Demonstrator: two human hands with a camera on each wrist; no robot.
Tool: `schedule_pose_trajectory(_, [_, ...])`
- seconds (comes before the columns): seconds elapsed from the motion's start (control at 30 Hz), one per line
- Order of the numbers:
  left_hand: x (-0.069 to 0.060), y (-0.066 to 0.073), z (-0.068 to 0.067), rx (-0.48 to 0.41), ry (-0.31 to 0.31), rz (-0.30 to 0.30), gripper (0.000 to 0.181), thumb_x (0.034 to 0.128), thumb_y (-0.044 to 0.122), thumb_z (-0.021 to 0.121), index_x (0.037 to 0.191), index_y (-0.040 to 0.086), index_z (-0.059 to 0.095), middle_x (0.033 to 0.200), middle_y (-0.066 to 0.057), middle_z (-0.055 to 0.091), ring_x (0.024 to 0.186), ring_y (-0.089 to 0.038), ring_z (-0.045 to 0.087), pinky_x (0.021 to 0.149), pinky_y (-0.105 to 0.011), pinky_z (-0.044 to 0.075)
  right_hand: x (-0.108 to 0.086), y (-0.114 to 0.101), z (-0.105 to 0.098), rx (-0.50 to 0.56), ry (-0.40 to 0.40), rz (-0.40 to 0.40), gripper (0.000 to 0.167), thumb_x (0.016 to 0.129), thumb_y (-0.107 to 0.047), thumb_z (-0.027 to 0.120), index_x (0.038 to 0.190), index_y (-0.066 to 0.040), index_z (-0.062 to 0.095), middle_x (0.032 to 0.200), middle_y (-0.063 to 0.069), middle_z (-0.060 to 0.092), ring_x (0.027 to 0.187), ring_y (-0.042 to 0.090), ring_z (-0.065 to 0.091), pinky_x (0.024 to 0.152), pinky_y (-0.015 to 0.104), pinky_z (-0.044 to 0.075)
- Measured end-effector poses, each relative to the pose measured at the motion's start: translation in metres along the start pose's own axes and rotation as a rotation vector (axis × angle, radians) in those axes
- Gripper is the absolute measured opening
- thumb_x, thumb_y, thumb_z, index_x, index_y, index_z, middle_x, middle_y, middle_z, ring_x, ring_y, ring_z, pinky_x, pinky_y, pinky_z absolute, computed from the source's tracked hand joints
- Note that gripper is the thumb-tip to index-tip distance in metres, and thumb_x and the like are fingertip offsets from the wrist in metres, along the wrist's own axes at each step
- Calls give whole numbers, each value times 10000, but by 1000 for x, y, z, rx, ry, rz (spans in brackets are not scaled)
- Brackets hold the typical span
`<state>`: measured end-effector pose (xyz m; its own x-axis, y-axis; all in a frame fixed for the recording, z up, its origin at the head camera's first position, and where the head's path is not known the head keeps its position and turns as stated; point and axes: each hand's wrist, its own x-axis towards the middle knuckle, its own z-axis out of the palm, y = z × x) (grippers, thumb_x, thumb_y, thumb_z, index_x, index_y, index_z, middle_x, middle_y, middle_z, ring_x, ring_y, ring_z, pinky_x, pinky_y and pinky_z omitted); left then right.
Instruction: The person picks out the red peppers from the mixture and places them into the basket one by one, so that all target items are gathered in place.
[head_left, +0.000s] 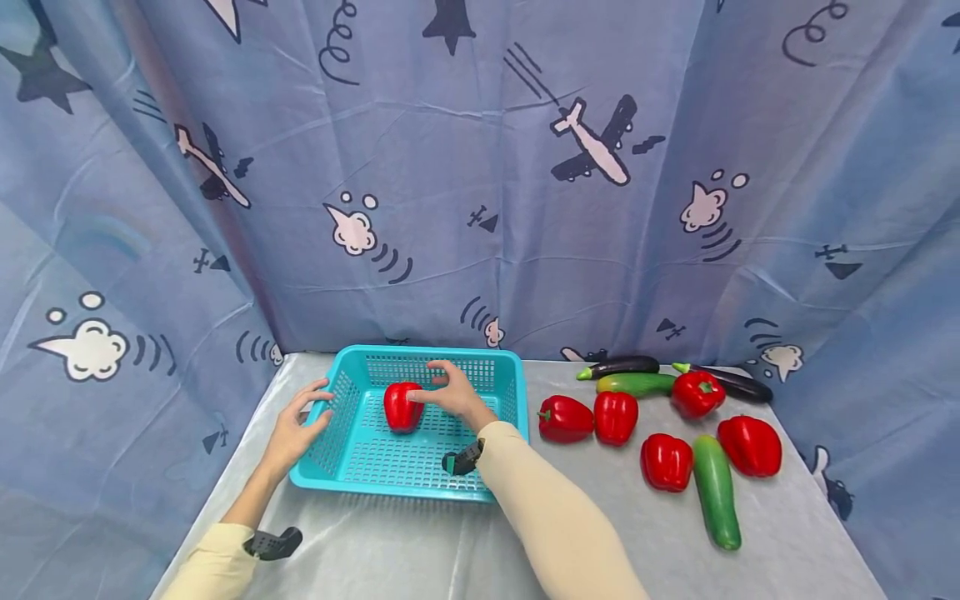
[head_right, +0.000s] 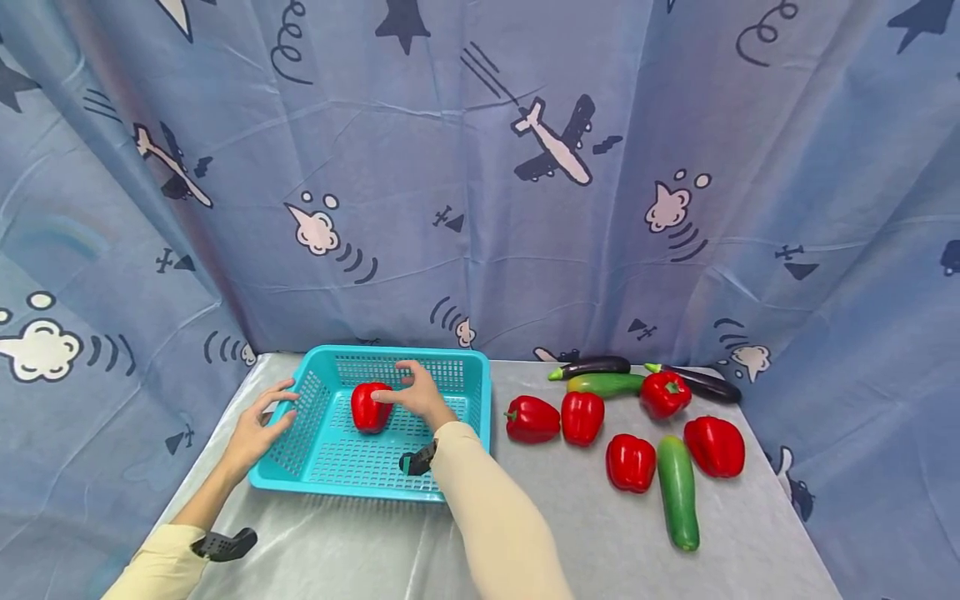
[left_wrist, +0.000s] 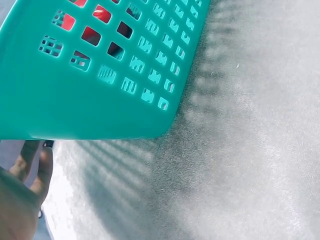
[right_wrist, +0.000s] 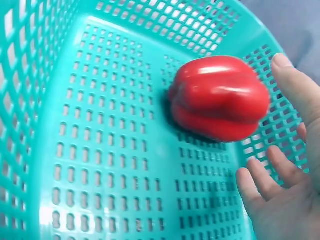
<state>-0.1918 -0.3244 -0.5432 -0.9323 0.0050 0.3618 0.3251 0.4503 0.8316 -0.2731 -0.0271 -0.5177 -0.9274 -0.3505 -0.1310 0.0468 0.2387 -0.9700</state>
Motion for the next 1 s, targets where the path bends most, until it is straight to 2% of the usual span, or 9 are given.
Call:
schedule_pose_trajectory(0.27, [1,0,0,9,-4,-7,260,966,-33,654,1225,-42,646,1502,-202,454,1372,-413,405,895,-143,407,-3,-15,-22,18,-62,-60,597,886,-221,816,1391,-17,572,1329,234,600,1172,323,610,930,523,521])
schedule_pose_trajectory(0.4, [2,1,0,7,-7,2,263,963,-35,658,1226,-41,648,1500,-206,455,1368,-416,408,888,-148,413,-8,-22,-37,-8,-88,-97,532,904,-204,798,1346,14,598,1230,196,654,1089,272,649,920,496,532])
schedule_pose_trajectory(0.47, [2,1,1,4,-9,4,263,961,-36,659,1224,-40,649,1499,-210,454,1363,-414,414,875,-148,419,-11,-25,-44,-19,-89,-109,472,912,-188,789,1310,3,622,1183,165,670,1054,252,663,913,467,539])
schedule_pose_trajectory(0.63, [1,1,2,-7,-7,6,265,954,-50,658,1218,-48,645,1495,-223,452,1347,-426,424,862,-141,427,-23,-34,-63,-19,-79,-144,353,940,-144,753,1247,-4,650,1117,147,691,997,259,692,920,487,533])
schedule_pose_trajectory(0.77, [0,9,1,-5,-4,-2,269,946,-72,656,1215,-65,641,1492,-245,447,1351,-442,414,862,-154,429,-33,-41,-78,15,-71,-179,318,961,-127,724,1235,14,647,1092,150,699,989,306,692,912,522,529])
schedule_pose_trajectory(1.0, [-2,39,-1,4,0,4,262,926,-123,637,1188,-127,625,1457,-322,443,1331,-508,403,873,-211,443,-56,-50,-102,114,-31,-203,288,977,-121,705,1225,9,636,1129,222,665,1054,397,667,937,521,515])
